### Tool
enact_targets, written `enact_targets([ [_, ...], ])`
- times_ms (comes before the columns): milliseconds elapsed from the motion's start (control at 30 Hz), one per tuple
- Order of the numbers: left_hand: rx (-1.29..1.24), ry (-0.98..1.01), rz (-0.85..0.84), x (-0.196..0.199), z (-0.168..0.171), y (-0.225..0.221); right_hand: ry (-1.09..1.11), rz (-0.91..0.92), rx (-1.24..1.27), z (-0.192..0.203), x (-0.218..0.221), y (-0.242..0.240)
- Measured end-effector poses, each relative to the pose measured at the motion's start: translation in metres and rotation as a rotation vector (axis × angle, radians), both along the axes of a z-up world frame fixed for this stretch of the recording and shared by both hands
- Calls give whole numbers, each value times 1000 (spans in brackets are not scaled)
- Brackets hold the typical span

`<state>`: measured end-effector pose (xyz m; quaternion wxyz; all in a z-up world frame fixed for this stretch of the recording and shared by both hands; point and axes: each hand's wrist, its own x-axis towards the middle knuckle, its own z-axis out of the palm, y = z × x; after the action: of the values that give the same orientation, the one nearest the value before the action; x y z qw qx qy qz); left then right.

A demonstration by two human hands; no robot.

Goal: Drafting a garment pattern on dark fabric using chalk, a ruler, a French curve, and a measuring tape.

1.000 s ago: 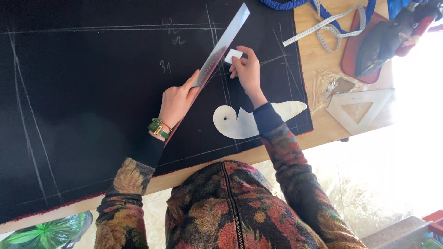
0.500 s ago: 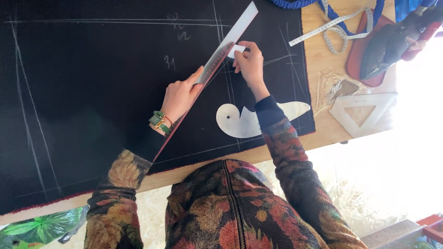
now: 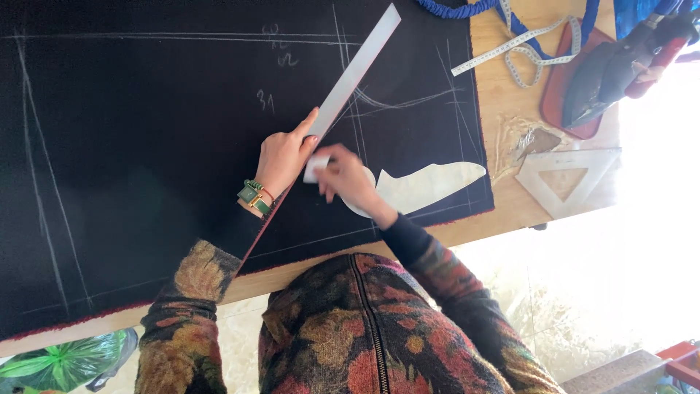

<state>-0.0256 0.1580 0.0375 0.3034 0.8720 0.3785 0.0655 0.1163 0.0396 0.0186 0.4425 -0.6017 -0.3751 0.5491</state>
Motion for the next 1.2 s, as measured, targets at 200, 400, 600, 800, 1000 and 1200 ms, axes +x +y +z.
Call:
enact_targets([
  [200,-22,-80,13,-5,2,0,-28,-16,55,16,9,-27],
  [400,128,-120,-123,3,-18,9,-166,-373,192,-10,86,-13],
  [600,189,-153,-197,-7,-15,-9,-376,-483,236,35,98,-11],
  [800,139,-468,184,-31,64,-7,-218,-299,256,60,51,-25],
  [1000,232,-1288,651,-35,166,-18,-68,498,391,139,-24,-38],
  [1200,35,-1277,711,-76,96,-56,-666,236,541,33,31,-22],
])
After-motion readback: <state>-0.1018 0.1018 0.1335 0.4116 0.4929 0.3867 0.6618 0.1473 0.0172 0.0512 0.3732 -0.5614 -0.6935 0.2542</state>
